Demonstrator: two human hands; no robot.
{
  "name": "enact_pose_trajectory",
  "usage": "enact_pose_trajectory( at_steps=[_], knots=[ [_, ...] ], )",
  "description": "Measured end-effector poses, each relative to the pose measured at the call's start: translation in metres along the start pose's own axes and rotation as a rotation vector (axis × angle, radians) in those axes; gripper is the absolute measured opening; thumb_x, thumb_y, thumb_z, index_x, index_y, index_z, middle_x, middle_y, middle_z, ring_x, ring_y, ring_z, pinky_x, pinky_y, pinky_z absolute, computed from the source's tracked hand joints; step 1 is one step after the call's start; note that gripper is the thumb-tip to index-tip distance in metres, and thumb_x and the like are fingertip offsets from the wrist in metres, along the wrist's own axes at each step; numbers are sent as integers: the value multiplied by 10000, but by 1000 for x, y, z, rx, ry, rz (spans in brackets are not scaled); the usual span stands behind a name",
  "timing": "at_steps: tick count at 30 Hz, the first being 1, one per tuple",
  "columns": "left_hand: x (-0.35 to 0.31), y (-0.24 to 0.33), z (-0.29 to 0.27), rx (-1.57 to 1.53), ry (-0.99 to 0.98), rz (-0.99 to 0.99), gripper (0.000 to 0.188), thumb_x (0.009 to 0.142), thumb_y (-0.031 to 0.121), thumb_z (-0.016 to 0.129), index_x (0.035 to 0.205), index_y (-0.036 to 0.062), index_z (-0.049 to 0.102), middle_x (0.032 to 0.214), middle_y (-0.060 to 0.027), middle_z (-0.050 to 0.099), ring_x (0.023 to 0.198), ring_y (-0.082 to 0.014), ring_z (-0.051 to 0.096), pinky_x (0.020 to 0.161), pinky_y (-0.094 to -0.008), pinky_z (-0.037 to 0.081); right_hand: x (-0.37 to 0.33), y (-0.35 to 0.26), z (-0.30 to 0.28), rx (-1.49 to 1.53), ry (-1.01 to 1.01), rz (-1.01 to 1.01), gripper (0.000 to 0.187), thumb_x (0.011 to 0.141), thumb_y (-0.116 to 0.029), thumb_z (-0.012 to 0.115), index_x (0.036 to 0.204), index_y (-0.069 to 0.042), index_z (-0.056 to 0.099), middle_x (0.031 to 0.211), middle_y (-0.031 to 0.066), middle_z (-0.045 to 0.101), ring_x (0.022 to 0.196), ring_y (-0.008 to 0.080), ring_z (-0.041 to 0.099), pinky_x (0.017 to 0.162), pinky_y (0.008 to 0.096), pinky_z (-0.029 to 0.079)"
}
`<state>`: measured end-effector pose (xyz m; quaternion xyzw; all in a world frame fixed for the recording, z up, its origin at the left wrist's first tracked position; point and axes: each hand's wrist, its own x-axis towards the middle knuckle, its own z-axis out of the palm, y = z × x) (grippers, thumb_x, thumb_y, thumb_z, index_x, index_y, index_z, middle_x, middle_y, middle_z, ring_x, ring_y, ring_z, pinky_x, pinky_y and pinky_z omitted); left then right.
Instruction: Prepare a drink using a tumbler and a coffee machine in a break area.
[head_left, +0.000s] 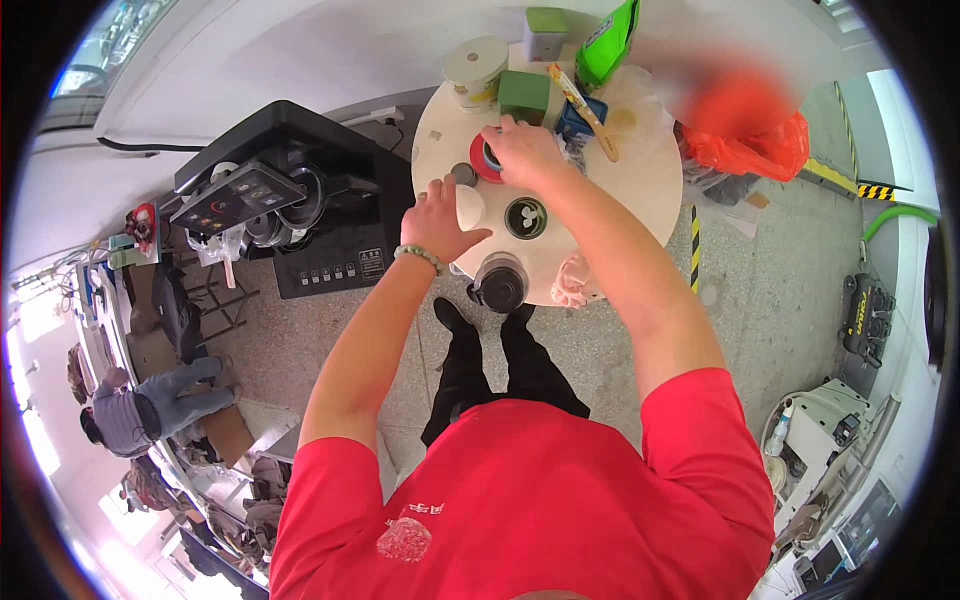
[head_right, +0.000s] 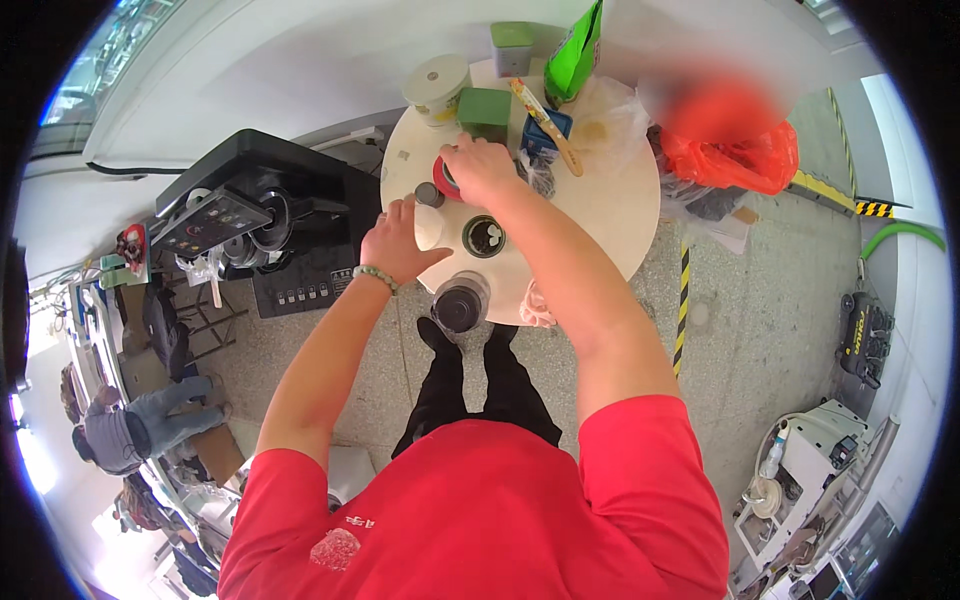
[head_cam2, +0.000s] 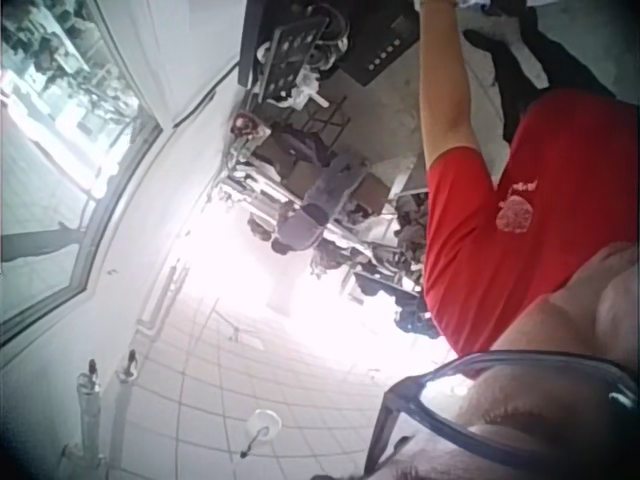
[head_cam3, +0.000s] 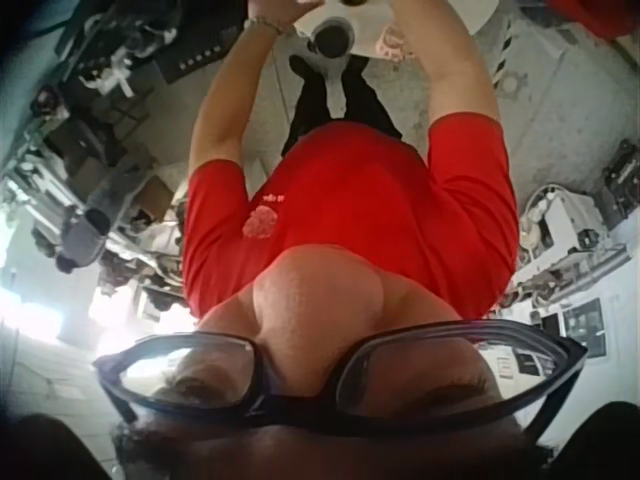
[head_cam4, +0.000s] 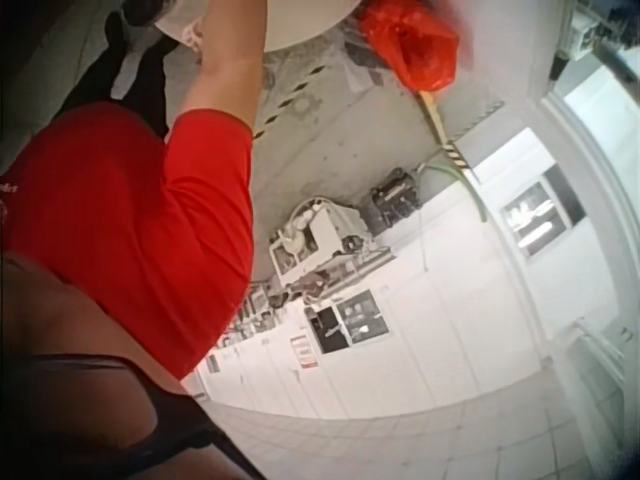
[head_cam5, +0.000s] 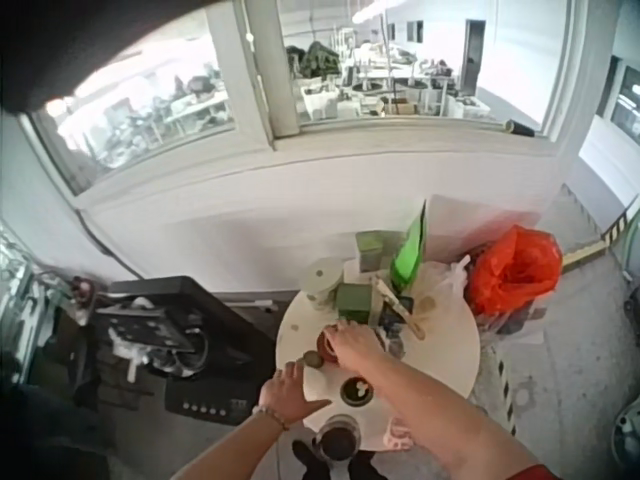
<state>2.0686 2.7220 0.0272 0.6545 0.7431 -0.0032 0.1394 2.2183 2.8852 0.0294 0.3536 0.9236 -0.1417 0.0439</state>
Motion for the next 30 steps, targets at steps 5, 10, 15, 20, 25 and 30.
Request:
enact_pose_trajectory(
  at_steps=[5, 10, 15, 20, 25, 30],
  knots=[
    [-12, -10, -24, -177, 216, 261, 953, 808, 418, 848, 1546, 43, 376, 1478, -189, 527, 1224, -373, 643, 995, -454, 559, -57, 12, -40, 395, 419, 205, 644, 788, -245, 850, 1359, -108, 584, 1274, 200, 647, 1070, 345, 706, 901, 454, 584],
    [8, 38, -45, -320, -168, 405, 908, 783, 349, 876, 1541, 116, 432, 1490, -180, 537, 1276, -389, 612, 1028, -471, 539, -178, 53, -36, 1325, 632, 614, 486, 965, -346, 744, 1339, -82, 583, 1132, 74, 690, 978, 173, 689, 855, 338, 561],
    [38, 44, -7, -311, -257, 470, 882, 747, 331, 912, 1493, 123, 491, 1368, -181, 649, 1257, -377, 637, 1065, -451, 514, -315, 54, 22, 2218, 665, 776, 516, 1012, -400, 664, 1420, -98, 568, 1199, 81, 701, 1006, 204, 686, 832, 368, 560],
    [45, 73, -38, -464, -337, 345, 781, 722, 330, 934, 1376, 99, 574, 1277, -161, 700, 1204, -343, 676, 1039, -427, 530, -364, 16, 14, 2274, 720, 752, 536, 1019, -388, 643, 1453, -88, 546, 1256, 116, 697, 1041, 247, 691, 867, 418, 561],
    [-15, 122, -136, -736, -62, 439, 701, 704, 312, 941, 1280, 65, 627, 1188, -128, 698, 1113, -280, 706, 991, -380, 550, -359, -5, -77, 2195, 760, 399, 625, 1002, -371, 659, 1512, -65, 468, 1288, 144, 683, 1112, 267, 678, 959, 459, 552],
    [-114, 118, -179, -905, 0, 486, 694, 717, 249, 936, 1301, 48, 619, 1168, -112, 677, 1115, -230, 678, 992, -368, 534, -317, -31, -118, 1876, 910, 198, 725, 953, -336, 714, 1549, -45, 420, 1321, 140, 654, 1193, 269, 648, 1052, 441, 521]
  ],
)
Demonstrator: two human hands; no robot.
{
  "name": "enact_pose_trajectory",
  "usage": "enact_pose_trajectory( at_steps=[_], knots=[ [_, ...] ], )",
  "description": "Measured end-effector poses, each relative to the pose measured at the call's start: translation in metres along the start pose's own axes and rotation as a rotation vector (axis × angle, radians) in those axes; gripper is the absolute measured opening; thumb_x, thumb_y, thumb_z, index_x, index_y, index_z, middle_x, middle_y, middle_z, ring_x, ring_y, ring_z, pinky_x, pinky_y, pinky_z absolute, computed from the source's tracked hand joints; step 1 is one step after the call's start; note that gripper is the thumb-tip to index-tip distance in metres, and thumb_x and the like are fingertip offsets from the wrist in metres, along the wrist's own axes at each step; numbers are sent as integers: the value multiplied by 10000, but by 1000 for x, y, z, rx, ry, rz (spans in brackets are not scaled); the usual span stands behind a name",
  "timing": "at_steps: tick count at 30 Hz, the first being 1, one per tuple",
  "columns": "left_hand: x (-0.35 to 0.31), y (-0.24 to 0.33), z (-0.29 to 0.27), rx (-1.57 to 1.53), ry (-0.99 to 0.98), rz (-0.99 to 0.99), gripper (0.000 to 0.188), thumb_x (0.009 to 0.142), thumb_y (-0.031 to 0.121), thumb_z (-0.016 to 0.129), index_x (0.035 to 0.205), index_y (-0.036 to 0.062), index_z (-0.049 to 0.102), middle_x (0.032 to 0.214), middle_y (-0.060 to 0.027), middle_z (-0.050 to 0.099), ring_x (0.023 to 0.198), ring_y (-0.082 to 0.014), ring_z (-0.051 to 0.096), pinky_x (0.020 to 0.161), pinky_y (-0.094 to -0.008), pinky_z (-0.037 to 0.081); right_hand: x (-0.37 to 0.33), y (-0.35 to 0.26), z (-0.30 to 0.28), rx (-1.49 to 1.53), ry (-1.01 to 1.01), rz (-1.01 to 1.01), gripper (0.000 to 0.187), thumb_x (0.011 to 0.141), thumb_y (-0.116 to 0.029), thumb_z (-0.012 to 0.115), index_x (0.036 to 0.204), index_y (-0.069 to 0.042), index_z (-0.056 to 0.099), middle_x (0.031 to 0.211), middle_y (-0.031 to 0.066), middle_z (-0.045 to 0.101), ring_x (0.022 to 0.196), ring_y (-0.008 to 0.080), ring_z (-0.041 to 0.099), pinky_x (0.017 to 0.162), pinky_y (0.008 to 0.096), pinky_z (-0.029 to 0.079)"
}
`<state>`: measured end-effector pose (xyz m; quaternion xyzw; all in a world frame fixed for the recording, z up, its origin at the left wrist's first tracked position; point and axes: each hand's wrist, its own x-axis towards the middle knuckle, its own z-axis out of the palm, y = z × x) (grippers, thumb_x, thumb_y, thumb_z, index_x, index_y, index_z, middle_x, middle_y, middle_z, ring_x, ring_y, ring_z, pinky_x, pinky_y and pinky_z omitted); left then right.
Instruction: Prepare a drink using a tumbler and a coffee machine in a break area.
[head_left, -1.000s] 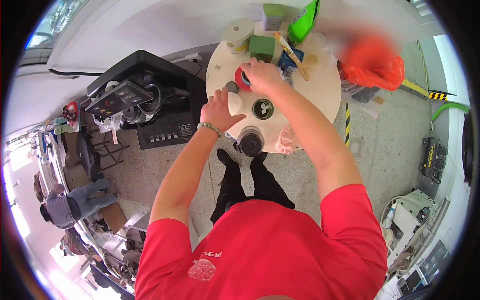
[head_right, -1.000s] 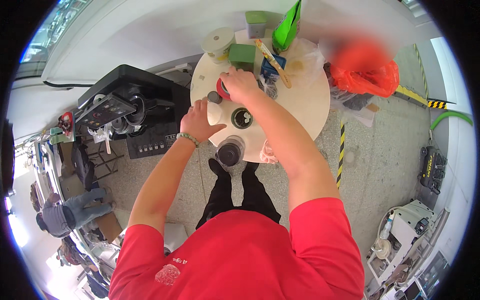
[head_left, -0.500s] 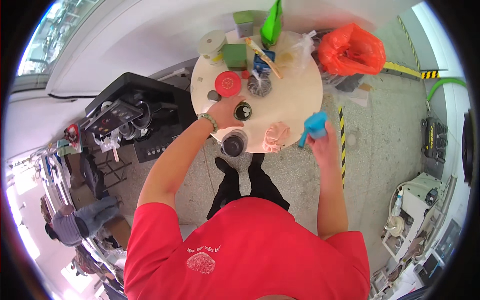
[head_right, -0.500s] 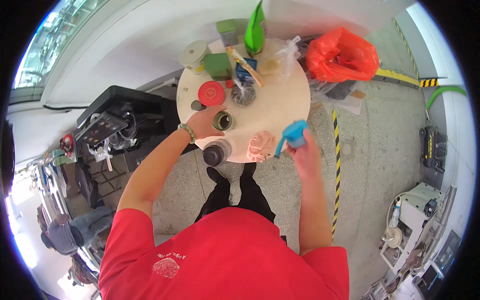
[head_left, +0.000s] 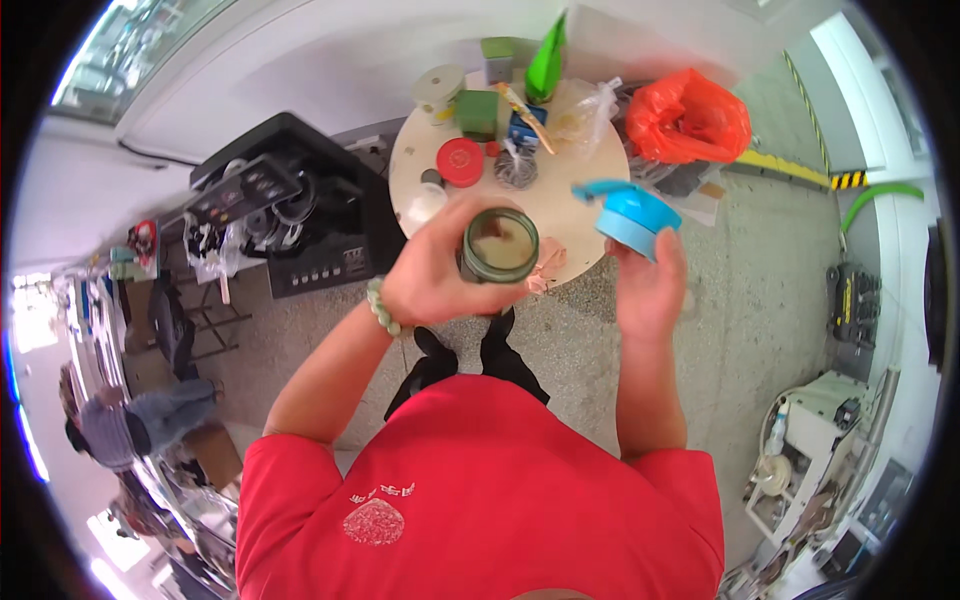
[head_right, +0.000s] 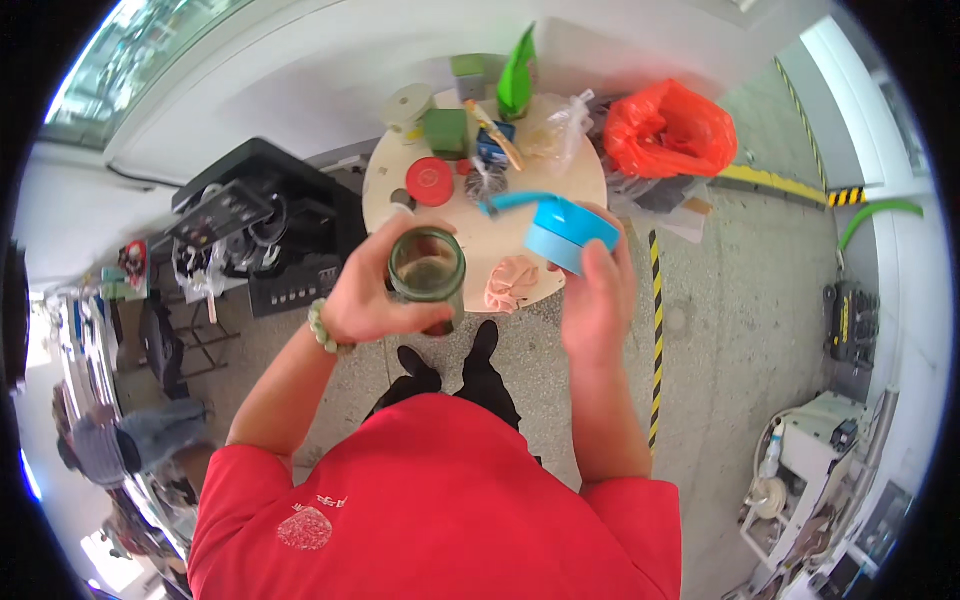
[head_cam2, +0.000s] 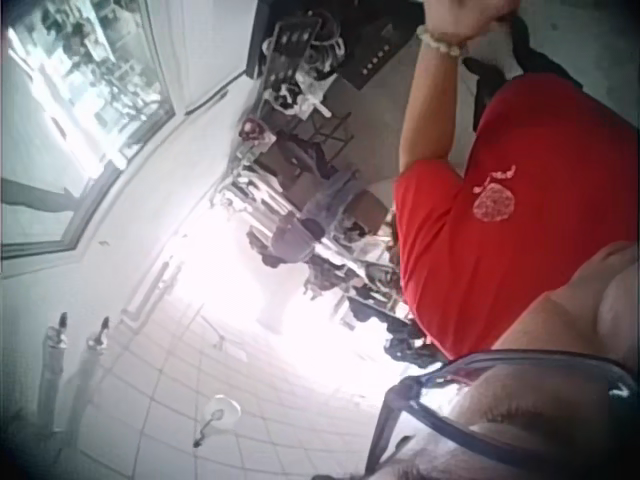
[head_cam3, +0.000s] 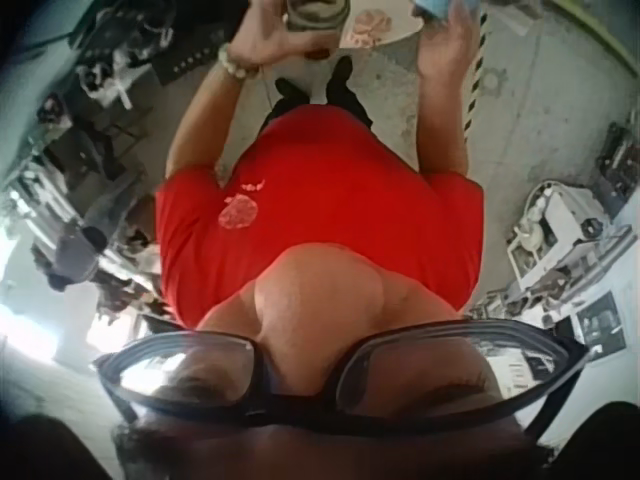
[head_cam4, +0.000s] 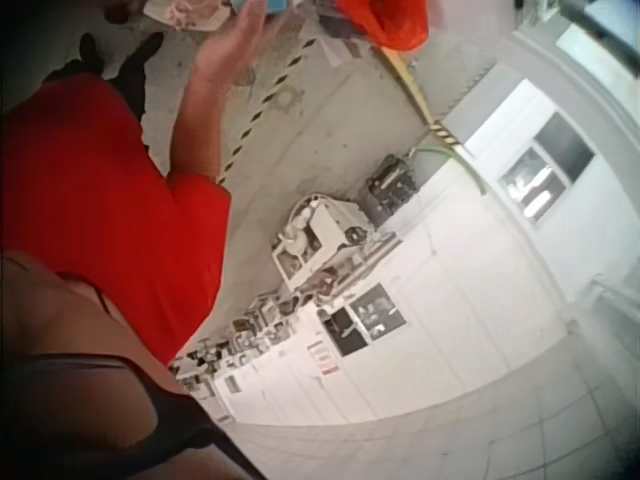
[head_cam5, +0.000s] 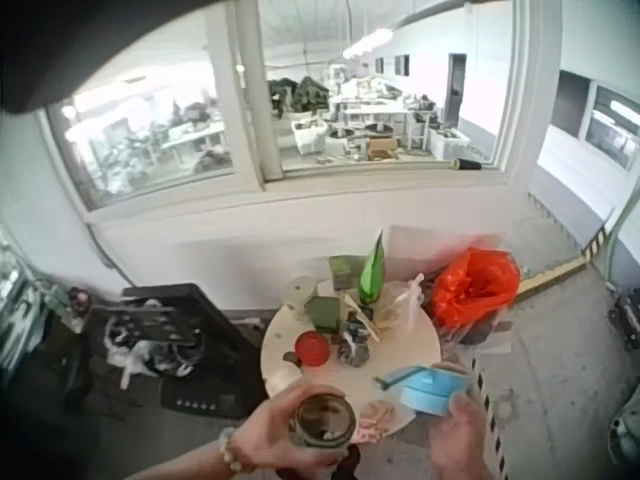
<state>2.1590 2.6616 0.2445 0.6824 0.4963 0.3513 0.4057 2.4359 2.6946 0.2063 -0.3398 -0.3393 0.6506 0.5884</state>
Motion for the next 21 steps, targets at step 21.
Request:
enact_pose_trajectory(
  at_steps=[21],
  knots=[
    [-375, -49, -107, 194, 378, -49, 843, 716, 368, 918, 1391, 75, 507, 1066, -167, 695, 975, -400, 695, 822, -479, 567, -206, 111, 343, -1462, -1063, 316, 820, 761, -163, 866, 1491, -71, 504, 1383, 153, 594, 1296, 313, 597, 1072, 403, 497]
  ],
)
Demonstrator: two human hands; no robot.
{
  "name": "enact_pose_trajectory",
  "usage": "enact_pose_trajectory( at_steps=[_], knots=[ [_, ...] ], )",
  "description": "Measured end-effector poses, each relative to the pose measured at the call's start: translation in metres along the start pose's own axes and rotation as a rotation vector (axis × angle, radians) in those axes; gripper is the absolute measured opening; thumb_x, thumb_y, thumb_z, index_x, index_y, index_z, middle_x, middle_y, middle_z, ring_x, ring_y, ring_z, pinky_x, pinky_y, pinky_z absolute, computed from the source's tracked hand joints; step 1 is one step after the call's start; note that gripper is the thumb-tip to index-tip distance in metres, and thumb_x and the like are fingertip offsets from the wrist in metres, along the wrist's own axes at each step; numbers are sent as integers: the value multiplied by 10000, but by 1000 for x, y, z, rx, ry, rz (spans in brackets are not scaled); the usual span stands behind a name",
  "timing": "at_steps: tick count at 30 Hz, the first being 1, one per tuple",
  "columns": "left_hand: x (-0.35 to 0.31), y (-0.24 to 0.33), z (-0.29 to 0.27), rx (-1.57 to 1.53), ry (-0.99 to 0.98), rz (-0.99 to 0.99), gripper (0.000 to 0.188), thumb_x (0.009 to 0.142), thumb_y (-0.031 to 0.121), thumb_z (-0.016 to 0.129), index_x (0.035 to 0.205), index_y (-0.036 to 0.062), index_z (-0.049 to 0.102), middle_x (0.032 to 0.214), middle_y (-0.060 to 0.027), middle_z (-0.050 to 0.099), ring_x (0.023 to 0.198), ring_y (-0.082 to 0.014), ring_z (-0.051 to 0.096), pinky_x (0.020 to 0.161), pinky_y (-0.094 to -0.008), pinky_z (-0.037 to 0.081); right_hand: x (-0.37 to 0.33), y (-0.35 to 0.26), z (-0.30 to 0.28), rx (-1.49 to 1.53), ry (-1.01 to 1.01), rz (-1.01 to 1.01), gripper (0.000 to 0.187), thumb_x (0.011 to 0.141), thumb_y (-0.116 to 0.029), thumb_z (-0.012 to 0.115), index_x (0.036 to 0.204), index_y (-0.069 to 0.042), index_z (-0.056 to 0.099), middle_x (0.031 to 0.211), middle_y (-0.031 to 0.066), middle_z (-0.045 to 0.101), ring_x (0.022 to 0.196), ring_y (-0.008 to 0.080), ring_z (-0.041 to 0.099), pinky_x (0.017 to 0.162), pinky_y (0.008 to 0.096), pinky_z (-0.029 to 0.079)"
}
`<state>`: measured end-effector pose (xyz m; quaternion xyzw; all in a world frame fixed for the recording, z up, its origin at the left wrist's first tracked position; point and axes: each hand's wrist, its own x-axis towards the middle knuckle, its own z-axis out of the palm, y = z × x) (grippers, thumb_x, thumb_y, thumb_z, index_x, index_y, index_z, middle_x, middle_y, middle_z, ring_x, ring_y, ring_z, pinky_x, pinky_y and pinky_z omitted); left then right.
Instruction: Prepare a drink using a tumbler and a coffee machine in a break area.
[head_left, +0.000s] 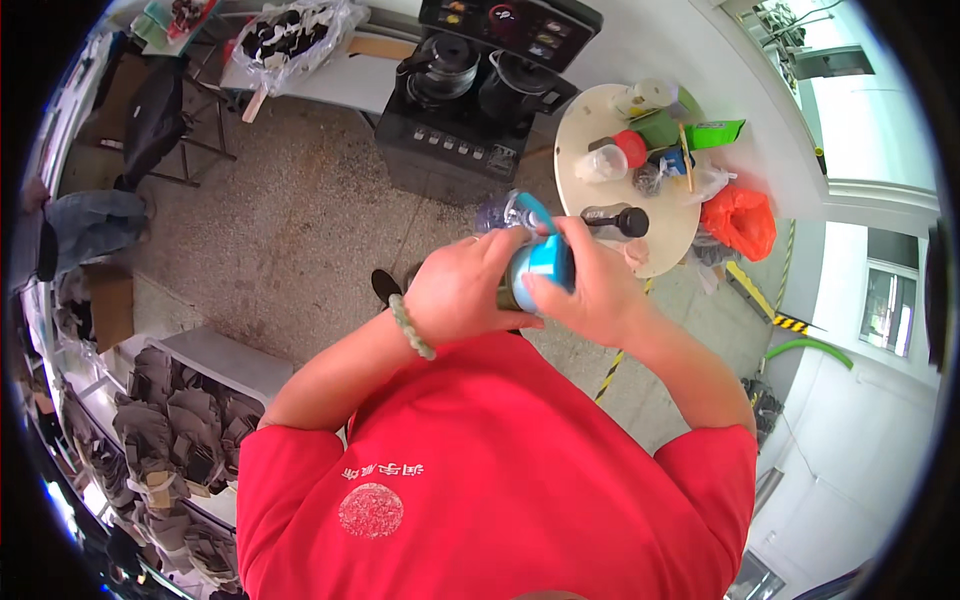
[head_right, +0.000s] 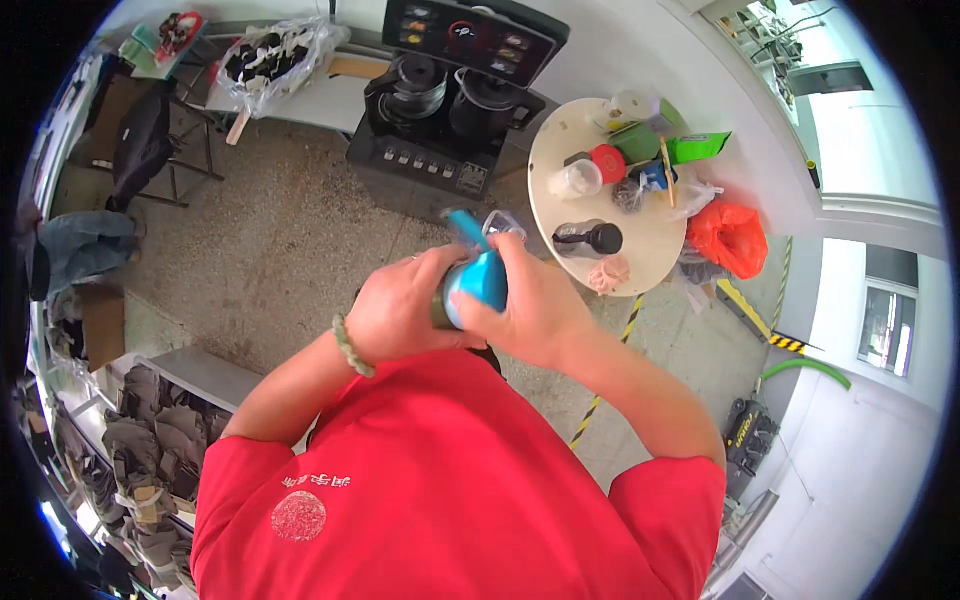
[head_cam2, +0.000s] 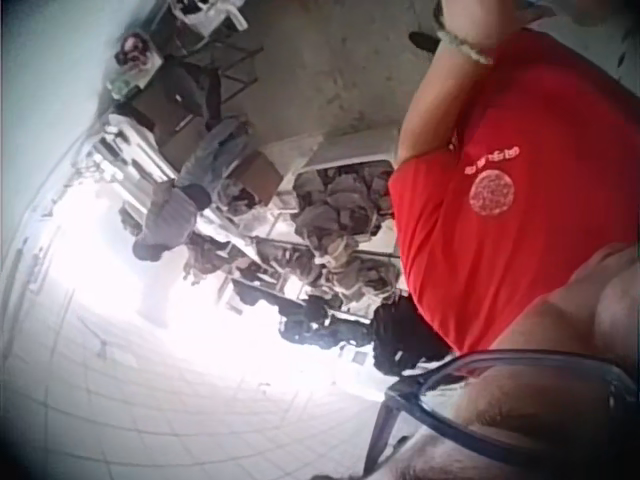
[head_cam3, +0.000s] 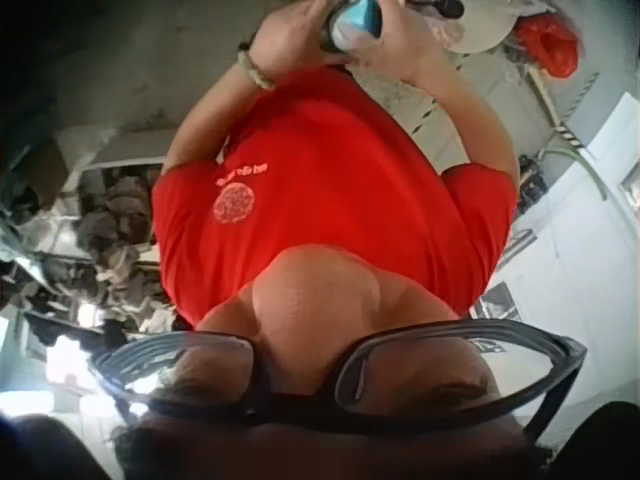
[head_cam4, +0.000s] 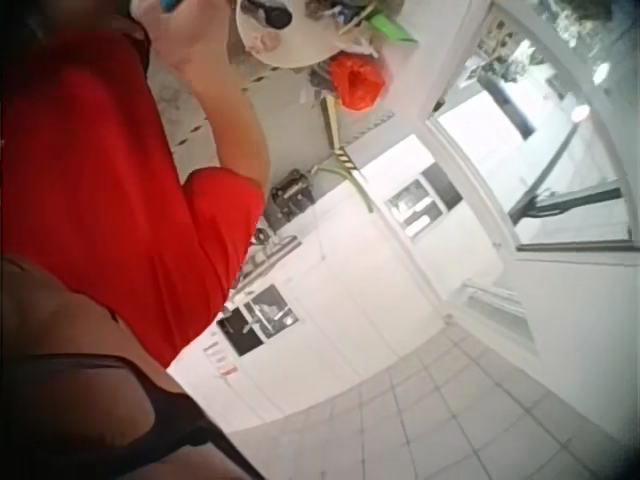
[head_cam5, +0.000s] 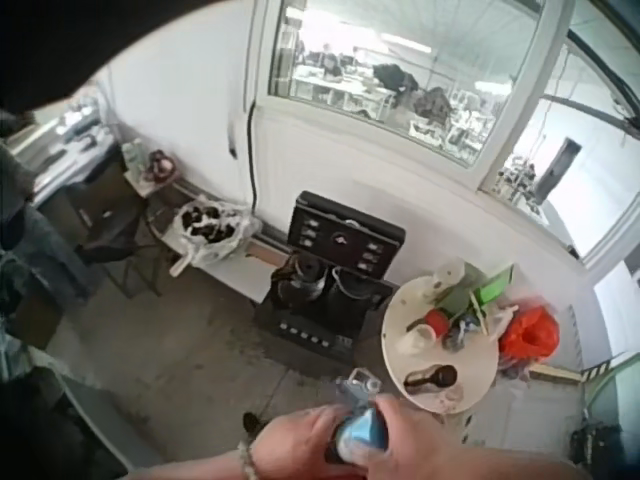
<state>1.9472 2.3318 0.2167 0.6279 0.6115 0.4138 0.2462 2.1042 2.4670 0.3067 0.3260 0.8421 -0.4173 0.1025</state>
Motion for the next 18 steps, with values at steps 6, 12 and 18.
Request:
enact_pose_trajectory(
  at_steps=[6, 12, 18],
  knots=[
    [-46, -33, -31, 49, 110, 6, 862, 714, 397, 923, 1399, 78, 507, 1087, -176, 700, 970, -388, 705, 814, -474, 575, 24, -49, 23, -397, 142, -435, 764, 807, -330, 871, 1426, -47, 524, 1329, 205, 635, 1197, 362, 654, 990, 417, 536],
    [-63, -51, -64, -206, 12, 3, 841, 705, 352, 922, 1374, 57, 507, 1115, -173, 686, 981, -376, 708, 822, -462, 581, 43, -54, 43, -503, -78, -725, 719, 852, -407, 841, 1388, -42, 530, 1268, 240, 651, 1140, 341, 685, 942, 421, 556],
    [-64, -61, -62, 140, 155, 0, 842, 707, 329, 935, 1356, 44, 480, 1143, -189, 703, 1029, -398, 712, 855, -472, 583, 62, -76, 70, 170, -213, 362, 688, 807, -392, 849, 1308, -53, 520, 1203, 206, 657, 1026, 384, 708, 870, 462, 583]
  ],
)
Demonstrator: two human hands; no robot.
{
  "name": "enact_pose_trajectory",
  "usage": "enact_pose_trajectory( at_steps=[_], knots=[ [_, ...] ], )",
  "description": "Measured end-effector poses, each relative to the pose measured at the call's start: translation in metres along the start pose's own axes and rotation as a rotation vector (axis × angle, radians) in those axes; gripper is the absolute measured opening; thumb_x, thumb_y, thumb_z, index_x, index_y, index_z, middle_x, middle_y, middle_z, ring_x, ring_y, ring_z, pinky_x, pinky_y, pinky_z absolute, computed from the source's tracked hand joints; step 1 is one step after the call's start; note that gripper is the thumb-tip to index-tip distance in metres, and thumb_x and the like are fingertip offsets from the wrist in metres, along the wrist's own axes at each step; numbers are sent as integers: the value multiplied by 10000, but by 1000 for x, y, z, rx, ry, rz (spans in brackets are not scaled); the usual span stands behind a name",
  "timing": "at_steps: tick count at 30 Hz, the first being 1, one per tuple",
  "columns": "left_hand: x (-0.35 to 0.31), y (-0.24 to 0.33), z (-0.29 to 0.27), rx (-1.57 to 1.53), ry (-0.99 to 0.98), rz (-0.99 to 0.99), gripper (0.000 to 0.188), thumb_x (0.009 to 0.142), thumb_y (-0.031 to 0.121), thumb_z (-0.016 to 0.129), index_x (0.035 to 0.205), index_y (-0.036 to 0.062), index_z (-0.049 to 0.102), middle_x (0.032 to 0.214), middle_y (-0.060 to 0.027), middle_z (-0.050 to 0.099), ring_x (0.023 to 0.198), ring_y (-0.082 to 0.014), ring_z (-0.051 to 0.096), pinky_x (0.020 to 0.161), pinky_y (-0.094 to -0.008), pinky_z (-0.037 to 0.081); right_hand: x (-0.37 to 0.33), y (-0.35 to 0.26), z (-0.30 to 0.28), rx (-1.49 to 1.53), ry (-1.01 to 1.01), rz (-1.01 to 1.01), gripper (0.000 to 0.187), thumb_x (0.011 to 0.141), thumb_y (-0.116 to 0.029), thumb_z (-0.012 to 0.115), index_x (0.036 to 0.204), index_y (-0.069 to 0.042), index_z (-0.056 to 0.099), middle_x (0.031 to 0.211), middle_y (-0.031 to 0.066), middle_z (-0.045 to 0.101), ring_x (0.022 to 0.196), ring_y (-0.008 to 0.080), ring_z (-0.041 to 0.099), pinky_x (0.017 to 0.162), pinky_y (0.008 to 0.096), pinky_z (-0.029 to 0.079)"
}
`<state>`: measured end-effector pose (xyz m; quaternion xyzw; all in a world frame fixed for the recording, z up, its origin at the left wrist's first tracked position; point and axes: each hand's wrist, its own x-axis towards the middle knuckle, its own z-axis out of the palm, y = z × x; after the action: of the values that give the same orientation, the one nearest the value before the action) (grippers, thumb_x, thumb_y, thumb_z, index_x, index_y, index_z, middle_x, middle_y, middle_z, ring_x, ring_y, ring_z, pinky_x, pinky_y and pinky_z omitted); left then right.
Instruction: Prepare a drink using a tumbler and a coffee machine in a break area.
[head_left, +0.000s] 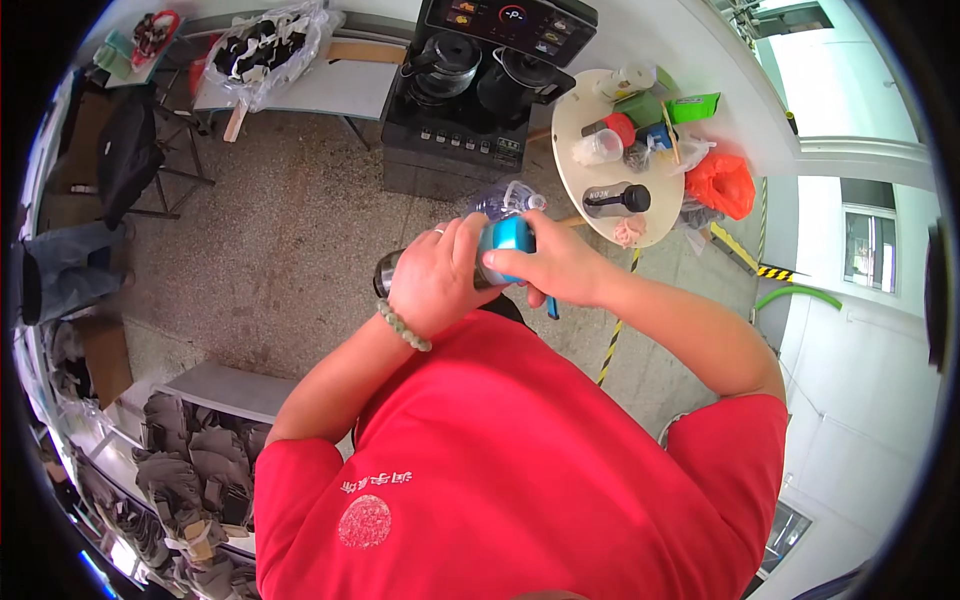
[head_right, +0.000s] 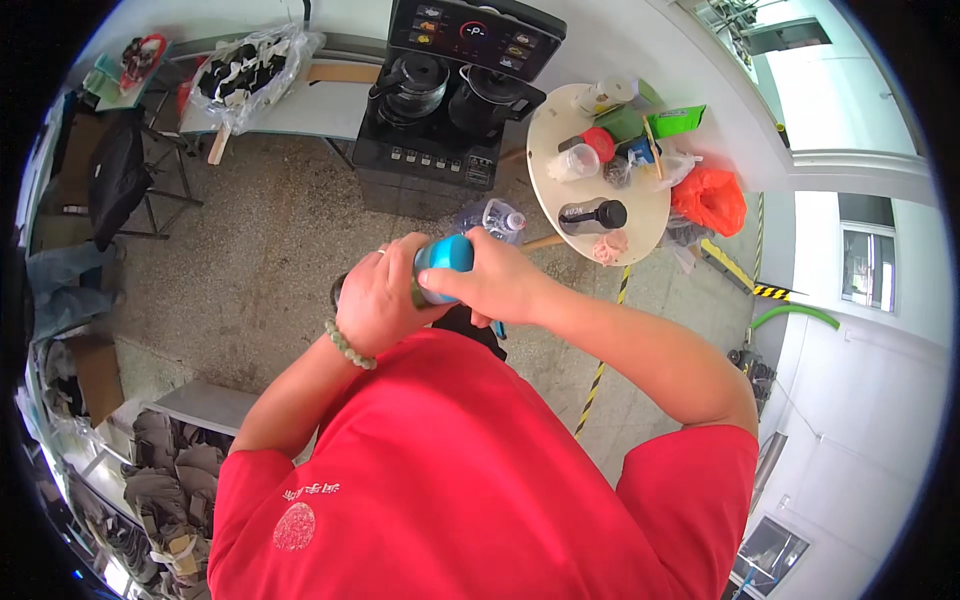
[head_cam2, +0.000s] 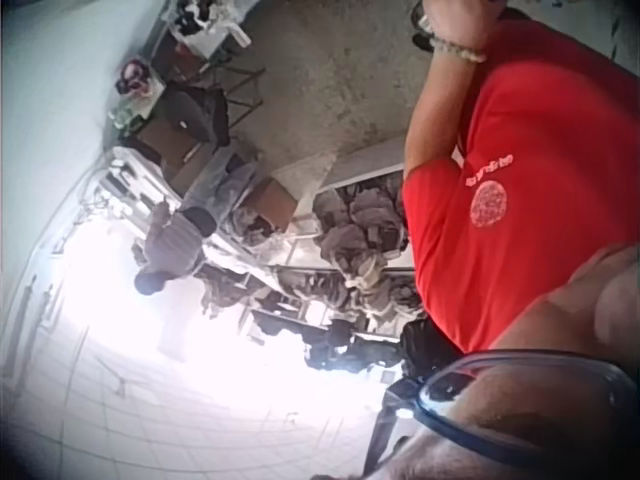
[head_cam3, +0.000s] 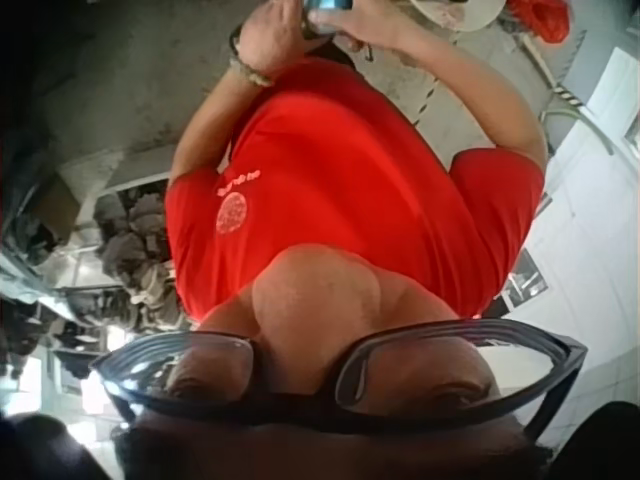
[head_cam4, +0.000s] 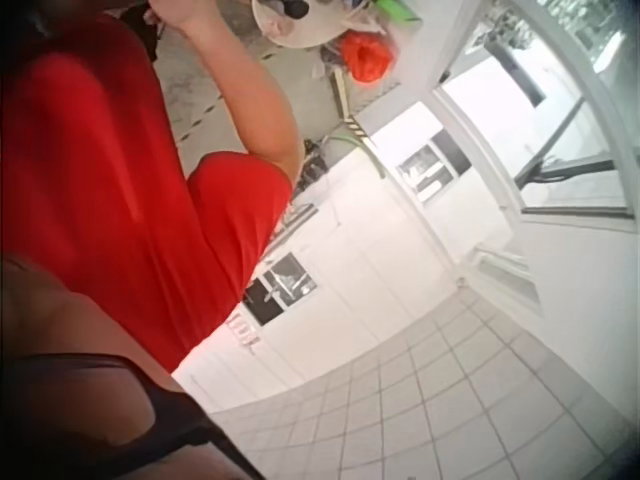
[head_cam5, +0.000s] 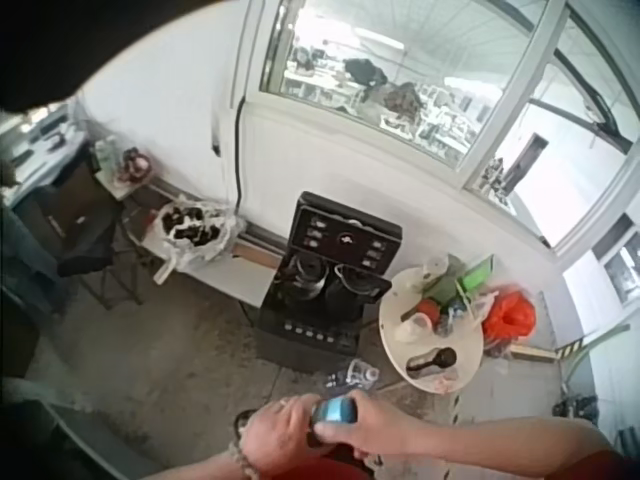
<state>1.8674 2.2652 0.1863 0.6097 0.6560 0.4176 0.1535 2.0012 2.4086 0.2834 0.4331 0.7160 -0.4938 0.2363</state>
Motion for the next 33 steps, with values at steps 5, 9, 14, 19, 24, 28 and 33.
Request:
enact_pose_trajectory(
  at_steps=[5, 9, 14, 19, 24, 28, 33],
  knots=[
    [-1, -11, -14, -91, -71, -15, 844, 683, 302, 936, 1348, 60, 477, 1141, -178, 718, 1024, -397, 721, 841, -481, 585, 4, 10, 14, -423, 388, -823, 743, 796, -395, 874, 1327, -44, 491, 1074, 184, 697, 926, 404, 716, 801, 474, 580],
    [-1, -15, -22, -335, -104, -56, 815, 673, 288, 922, 1337, 71, 501, 1130, -164, 721, 994, -389, 726, 817, -485, 586, 6, 5, 15, -428, 273, -760, 721, 802, -404, 873, 1304, -43, 503, 1046, 195, 700, 955, 409, 714, 810, 477, 574],
    [-4, -21, -11, -214, -24, -72, 796, 683, 326, 918, 1332, 77, 530, 1121, -158, 720, 969, -378, 729, 804, -480, 586, 15, 0, 31, -301, 313, -629, 708, 793, -403, 881, 1280, -36, 520, 1068, 213, 695, 995, 413, 707, 844, 483, 565],
    [-5, -30, -27, -12, 53, 14, 794, 690, 381, 921, 1328, 72, 563, 1080, -150, 721, 904, -364, 734, 764, -457, 594, 14, -14, 28, -229, 322, -469, 688, 841, -478, 830, 1249, -7, 539, 1048, 219, 697, 955, 388, 713, 822, 464, 564],
    [-8, -33, -41, 44, 44, 89, 791, 656, 329, 941, 1320, 74, 597, 1123, -146, 726, 930, -359, 742, 784, -440, 603, 14, -22, 13, -227, 126, -312, 705, 886, -553, 766, 1243, 13, 546, 1027, 216, 698, 904, 351, 714, 789, 440, 565],
    [-8, -31, -57, -3, -20, 69, 759, 660, 321, 943, 1301, 57, 635, 1108, -152, 733, 935, -362, 741, 811, -435, 602, 3, -33, 10, -316, 62, -309, 702, 884, -551, 770, 1238, 15, 553, 1061, 209, 695, 868, 326, 707, 745, 432, 564],
    [-7, -31, -85, -281, -234, 47, 693, 724, 375, 928, 1267, 45, 652, 1089, -163, 737, 961, -378, 734, 838, -406, 596, -12, -32, 16, -575, 171, -881, 560, 891, -383, 784, 1266, -42, 548, 1215, 186, 663, 828, 292, 701, 664, 401, 556]
  ],
)
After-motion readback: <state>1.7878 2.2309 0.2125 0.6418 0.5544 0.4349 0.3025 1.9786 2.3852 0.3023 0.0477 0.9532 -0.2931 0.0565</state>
